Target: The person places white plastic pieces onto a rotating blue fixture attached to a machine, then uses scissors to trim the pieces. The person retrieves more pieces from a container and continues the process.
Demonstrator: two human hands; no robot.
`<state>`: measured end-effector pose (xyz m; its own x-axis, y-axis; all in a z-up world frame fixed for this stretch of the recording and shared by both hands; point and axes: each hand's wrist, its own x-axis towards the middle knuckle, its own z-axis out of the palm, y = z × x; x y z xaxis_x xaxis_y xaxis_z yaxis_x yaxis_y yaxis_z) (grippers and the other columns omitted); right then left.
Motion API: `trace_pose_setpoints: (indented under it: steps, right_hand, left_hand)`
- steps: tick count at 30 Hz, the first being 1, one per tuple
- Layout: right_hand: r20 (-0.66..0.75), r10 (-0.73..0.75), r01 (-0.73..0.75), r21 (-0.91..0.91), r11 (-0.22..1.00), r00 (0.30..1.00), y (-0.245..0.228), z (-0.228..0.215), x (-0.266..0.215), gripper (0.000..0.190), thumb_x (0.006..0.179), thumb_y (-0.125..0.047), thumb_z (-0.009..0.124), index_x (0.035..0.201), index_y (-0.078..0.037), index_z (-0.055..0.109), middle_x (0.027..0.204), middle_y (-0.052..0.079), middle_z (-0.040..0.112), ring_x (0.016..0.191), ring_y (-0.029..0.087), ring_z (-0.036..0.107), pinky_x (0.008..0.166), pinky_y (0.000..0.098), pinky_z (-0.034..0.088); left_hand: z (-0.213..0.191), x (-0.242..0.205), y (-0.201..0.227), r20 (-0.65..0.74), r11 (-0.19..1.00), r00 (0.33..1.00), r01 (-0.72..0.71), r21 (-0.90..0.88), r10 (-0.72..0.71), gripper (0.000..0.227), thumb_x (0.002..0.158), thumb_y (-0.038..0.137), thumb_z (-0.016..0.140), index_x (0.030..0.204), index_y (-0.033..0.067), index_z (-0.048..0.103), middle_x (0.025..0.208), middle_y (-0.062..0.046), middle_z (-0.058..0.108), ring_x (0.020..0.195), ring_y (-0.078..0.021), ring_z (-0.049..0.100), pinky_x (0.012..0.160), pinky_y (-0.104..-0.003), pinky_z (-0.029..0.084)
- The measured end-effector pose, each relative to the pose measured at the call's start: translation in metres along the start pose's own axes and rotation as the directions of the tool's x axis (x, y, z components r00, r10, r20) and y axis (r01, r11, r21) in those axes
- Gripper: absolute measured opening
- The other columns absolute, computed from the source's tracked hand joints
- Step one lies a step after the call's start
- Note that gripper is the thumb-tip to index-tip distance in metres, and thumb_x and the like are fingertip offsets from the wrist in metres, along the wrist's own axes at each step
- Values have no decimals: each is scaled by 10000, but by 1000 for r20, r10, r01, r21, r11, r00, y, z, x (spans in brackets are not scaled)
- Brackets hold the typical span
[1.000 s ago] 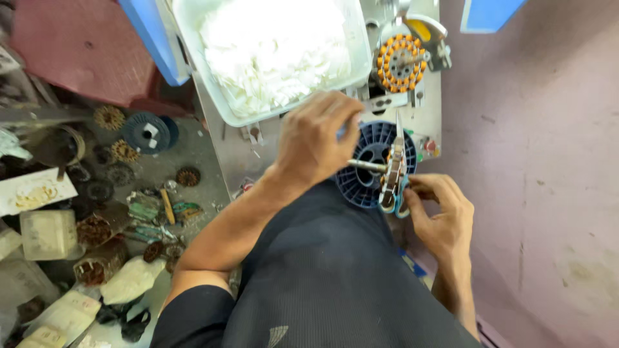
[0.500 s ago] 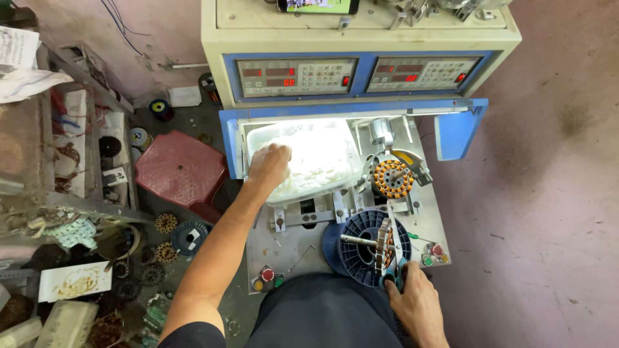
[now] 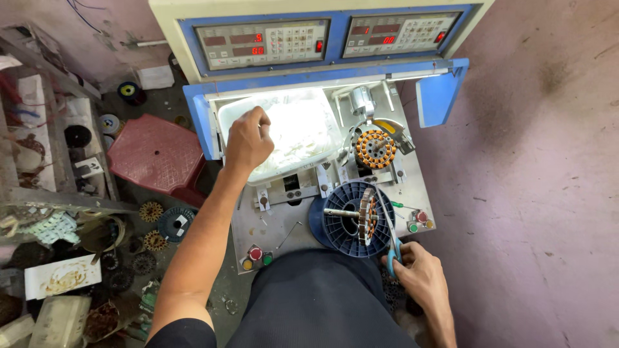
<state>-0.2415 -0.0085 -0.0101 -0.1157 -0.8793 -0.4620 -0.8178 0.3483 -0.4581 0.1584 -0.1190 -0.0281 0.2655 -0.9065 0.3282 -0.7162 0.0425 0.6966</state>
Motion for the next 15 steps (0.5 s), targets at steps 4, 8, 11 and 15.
trace_pose_setpoints:
  steps: [4, 8, 11, 15]
  right_hand:
    - [61, -45, 10, 487, 874, 997, 18, -4, -3, 361, 762, -145, 804, 1042, 48, 684, 782, 136, 781, 590, 205, 723, 420, 315, 437]
    - [15, -525, 290, 819, 494, 851, 22, 2, -8, 437, 789, -161, 859, 1094, 100, 688, 699, 125, 704, 546, 177, 689, 436, 259, 470]
    - [16, -693, 304, 891, 336, 720, 12, 8, -20, 547, 815, -285, 860, 1169, 102, 704, 740, 81, 678, 601, 140, 683, 511, 255, 532]
    - [89, -630, 283, 839, 465, 771, -14, 13, -34, 555, 796, -282, 870, 1159, 103, 702, 696, 59, 640, 580, 112, 620, 521, 239, 492]
  left_hand:
    - [-10, -8, 25, 99, 829, 975, 221, -513, -199, 216, 938, -31, 614, 1104, 17, 744, 855, -123, 737, 723, -195, 745, 613, -307, 629]
    - [-20, -26, 62, 138, 521, 984, 175, -835, -110, 143, 909, -44, 745, 1051, -53, 748, 917, -137, 758, 792, -180, 757, 747, -302, 655]
    - [-27, -42, 93, 165, 422, 983, 182, -888, -77, 154, 904, -44, 764, 1051, -68, 726, 902, -153, 760, 812, -185, 767, 757, -306, 663]
    - [-28, -59, 128, 167, 436, 984, 180, -882, -67, 174, 936, -11, 732, 1099, -62, 702, 893, -130, 750, 799, -156, 763, 732, -280, 664]
